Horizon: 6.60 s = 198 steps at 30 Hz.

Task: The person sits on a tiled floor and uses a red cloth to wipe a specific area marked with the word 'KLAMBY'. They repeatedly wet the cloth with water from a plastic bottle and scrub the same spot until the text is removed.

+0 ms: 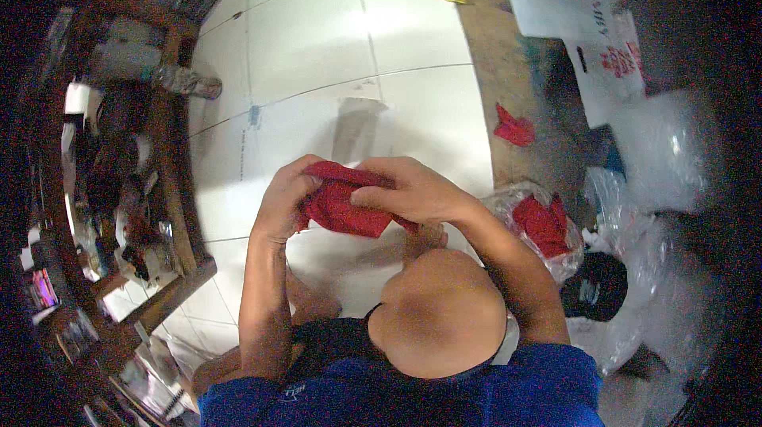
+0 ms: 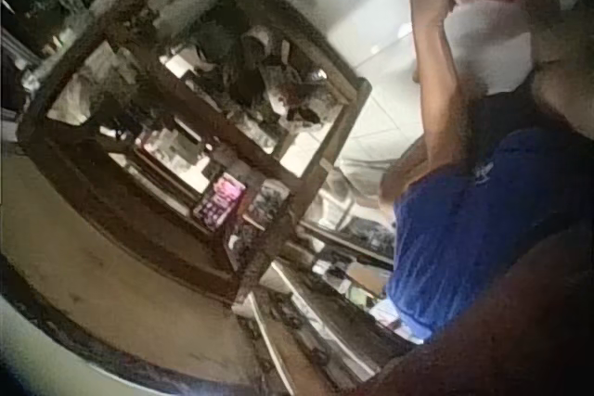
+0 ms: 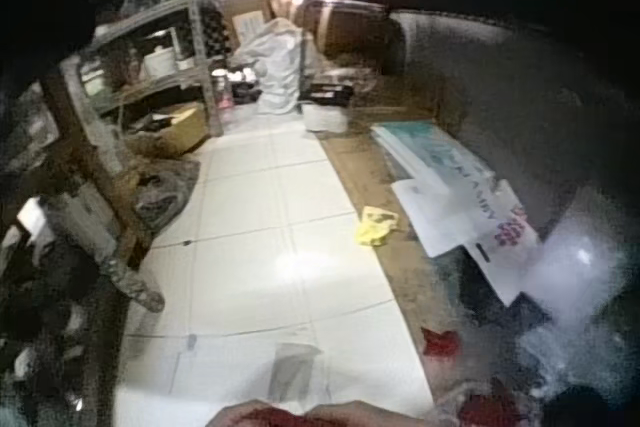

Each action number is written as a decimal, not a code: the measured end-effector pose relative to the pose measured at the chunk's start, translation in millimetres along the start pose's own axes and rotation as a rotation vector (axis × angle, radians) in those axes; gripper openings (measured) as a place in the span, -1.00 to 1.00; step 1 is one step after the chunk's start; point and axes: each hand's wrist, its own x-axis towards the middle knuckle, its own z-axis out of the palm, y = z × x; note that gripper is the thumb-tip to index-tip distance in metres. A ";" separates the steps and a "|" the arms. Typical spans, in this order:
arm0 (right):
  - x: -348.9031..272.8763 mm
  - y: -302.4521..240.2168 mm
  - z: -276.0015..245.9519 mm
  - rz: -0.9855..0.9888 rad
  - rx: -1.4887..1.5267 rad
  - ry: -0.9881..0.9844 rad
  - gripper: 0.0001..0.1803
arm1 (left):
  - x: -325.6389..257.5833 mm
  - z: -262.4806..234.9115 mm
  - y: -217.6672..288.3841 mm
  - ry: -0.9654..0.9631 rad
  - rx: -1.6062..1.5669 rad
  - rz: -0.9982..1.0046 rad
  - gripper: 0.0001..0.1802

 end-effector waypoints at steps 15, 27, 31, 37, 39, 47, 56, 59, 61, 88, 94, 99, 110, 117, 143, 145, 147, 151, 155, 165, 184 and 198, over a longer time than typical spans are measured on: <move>63.4 42.3 19.2 -0.363 -0.224 0.127 -0.67 | -22.2 20.2 -49.6 0.239 -0.027 0.083 -0.69; 70.0 41.6 23.3 -0.206 0.265 0.291 -0.56 | 6.3 -45.0 -54.9 0.180 -0.026 -0.063 -0.59; 92.7 18.8 1.5 -0.225 0.281 0.289 -0.29 | 30.1 -134.8 -43.2 0.719 0.153 0.248 -0.72; 101.0 7.3 -51.9 -0.270 0.329 0.477 -0.58 | 81.8 -289.4 45.3 1.291 0.694 0.489 -0.04; 94.4 8.1 -62.5 -0.274 0.354 0.513 -0.62 | 98.8 -332.6 59.0 1.227 0.751 0.676 0.15; 108.4 0.6 -40.4 -0.278 0.598 0.580 -0.68 | 125.2 -332.3 71.6 1.131 0.655 0.739 -0.20; 138.7 25.4 -28.3 -0.255 0.456 0.442 -0.80 | 23.2 -184.0 74.0 0.707 1.445 0.717 -0.24; 139.6 18.9 -22.6 -0.315 0.397 0.418 -0.74 | 0.1 -151.9 56.0 0.581 1.495 0.531 -0.24; 136.3 14.9 -20.6 -0.311 0.390 0.396 -0.73 | -7.9 -136.0 45.8 0.544 1.558 0.485 -0.23; 143.0 38.7 23.0 -0.231 0.788 0.036 -0.66 | -45.1 -53.1 93.0 0.535 2.263 0.436 -0.49; 155.5 24.6 39.2 -0.194 0.848 -0.044 -0.61 | -66.6 -60.7 94.2 0.601 2.270 0.383 -0.53; 158.8 15.4 30.7 -0.208 0.787 0.094 -0.56 | -59.4 -63.2 94.8 0.653 2.230 0.551 -0.55; 155.8 11.3 39.7 -0.184 0.629 0.035 -0.56 | -81.2 -57.5 83.8 0.762 2.344 0.522 -0.60; 162.2 5.3 45.2 -0.164 0.598 0.032 -0.58 | -87.6 -68.6 79.5 0.779 2.291 0.456 -0.58; 162.3 11.3 -27.6 -0.172 0.648 0.033 -0.46 | 47.3 -277.6 64.8 1.202 0.771 0.605 -0.33; 156.5 27.4 -30.2 -0.138 0.687 0.048 -0.46 | 66.2 -295.2 55.7 1.230 0.749 0.627 -0.30; 151.0 37.6 -29.9 -0.129 0.729 0.053 -0.47 | 82.3 -300.1 48.2 1.247 0.672 0.694 -0.25; 146.6 47.2 -28.0 -0.090 0.677 0.108 -0.48 | 99.6 -334.5 35.0 1.252 0.602 0.472 -0.19; 154.4 49.3 -24.6 -0.058 0.618 0.148 -0.54 | 95.8 -344.7 23.2 1.305 0.698 0.575 -0.16; 142.7 72.4 4.0 0.150 -0.222 -0.126 -0.73 | 4.2 -241.4 -99.7 1.101 0.781 0.495 -0.44; 158.1 146.6 88.2 -0.723 -1.232 -0.542 -0.88 | -48.5 -120.1 -197.4 0.549 1.517 0.084 -0.26; 114.2 148.5 51.7 -0.541 -1.070 -0.463 -0.84 | -52.4 -128.2 -200.4 0.470 1.584 0.059 -0.23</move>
